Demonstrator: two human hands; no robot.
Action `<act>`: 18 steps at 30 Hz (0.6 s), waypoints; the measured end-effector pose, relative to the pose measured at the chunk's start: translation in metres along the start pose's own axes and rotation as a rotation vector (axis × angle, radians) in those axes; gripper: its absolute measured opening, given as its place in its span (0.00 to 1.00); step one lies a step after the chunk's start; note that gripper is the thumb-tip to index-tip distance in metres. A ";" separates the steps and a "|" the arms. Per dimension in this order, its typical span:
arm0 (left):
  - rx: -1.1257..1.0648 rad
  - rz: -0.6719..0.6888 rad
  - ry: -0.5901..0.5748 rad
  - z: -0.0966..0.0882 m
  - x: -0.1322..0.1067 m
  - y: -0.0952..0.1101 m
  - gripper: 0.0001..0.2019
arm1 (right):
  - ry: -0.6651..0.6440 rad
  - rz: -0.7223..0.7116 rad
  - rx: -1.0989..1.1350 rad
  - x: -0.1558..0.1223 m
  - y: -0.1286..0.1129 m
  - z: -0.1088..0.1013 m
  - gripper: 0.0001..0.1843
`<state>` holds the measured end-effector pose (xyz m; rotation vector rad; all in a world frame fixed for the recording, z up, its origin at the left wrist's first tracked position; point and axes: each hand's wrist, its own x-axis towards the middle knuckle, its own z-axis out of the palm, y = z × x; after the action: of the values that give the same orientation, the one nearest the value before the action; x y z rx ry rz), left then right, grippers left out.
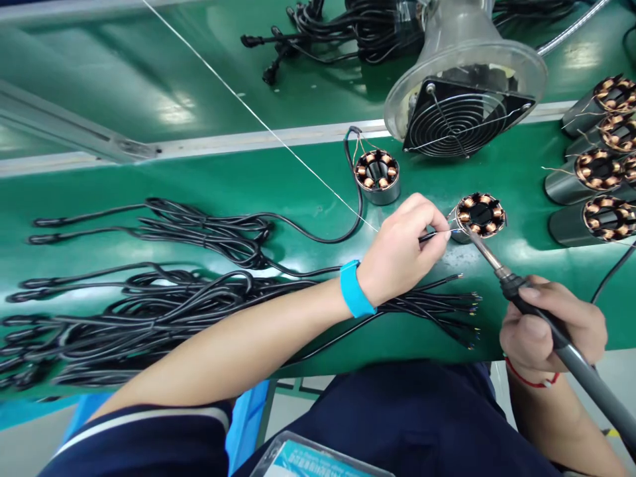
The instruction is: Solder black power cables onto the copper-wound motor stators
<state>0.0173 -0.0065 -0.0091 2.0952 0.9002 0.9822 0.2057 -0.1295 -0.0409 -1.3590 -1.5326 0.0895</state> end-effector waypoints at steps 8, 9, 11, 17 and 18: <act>0.015 0.005 -0.002 0.000 0.000 0.001 0.08 | 0.100 -0.210 0.012 0.019 -0.012 0.010 0.10; 0.022 0.006 -0.005 0.000 0.000 0.001 0.08 | 0.102 -0.211 0.013 0.019 -0.012 0.011 0.10; 0.035 0.005 -0.006 0.000 0.000 0.001 0.08 | 0.090 -0.207 0.017 0.018 -0.012 0.010 0.10; 0.046 0.030 0.002 -0.001 0.001 0.001 0.08 | 0.028 -0.154 -0.014 0.008 -0.007 0.003 0.09; 0.050 0.028 0.004 -0.002 0.001 0.002 0.08 | 0.006 -0.106 -0.007 0.005 -0.006 0.002 0.10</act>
<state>0.0170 -0.0065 -0.0066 2.1539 0.9085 0.9875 0.2011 -0.1265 -0.0349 -1.2799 -1.5983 0.0131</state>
